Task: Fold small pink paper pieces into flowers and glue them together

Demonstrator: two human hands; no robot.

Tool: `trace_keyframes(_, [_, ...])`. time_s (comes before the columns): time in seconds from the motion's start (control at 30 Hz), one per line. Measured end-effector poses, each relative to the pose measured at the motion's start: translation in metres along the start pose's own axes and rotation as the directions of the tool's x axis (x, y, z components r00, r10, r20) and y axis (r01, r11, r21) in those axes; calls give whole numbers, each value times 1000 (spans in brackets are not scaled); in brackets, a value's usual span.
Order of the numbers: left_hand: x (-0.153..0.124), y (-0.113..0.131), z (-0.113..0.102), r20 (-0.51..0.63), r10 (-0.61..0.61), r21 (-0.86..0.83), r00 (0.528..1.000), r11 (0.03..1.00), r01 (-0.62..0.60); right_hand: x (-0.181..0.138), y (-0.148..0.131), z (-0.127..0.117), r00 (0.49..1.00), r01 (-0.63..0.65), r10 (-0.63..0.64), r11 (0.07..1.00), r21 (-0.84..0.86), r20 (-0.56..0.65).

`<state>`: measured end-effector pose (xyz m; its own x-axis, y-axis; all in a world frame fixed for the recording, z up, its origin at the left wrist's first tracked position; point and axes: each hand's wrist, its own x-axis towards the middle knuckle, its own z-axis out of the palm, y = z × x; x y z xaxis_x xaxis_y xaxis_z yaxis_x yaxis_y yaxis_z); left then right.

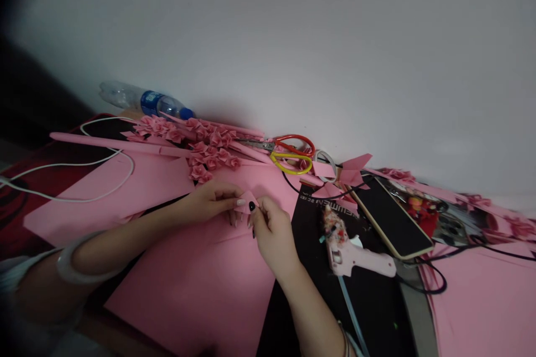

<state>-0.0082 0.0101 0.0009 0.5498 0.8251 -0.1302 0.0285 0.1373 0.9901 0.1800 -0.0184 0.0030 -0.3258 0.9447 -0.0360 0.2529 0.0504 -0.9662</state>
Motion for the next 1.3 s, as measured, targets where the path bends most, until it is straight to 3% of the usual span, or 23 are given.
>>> trace_keyframes(0.37, [-3, 7, 2, 20, -1, 60, 1000, 998, -1, -1, -2, 0, 1000, -14, 13, 998, -55, -16])
trace_keyframes(0.63, [0, -1, 1, 2, -31, 15, 1000, 999, 31, -1, -1, 2, 997, -42, 44, 998, 36, -61])
trace_keyframes(0.9, [0, -2, 2, -20, -29, 43, 999, 999, 30, -1, 0, 2, 998, -25, 24, 1000, -13, -62])
trace_keyframes(1.13, [-1, 2, 6, -88, -39, -3, 995, 999, 39, -2, 3, 4, 967, -10, 27, 997, 70, -253])
trace_keyframes(1.3, [-3, 5, 9, -115, -76, 45, 990, 996, 82, -4, -2, 3, 942, 86, -126, 987, -138, -312])
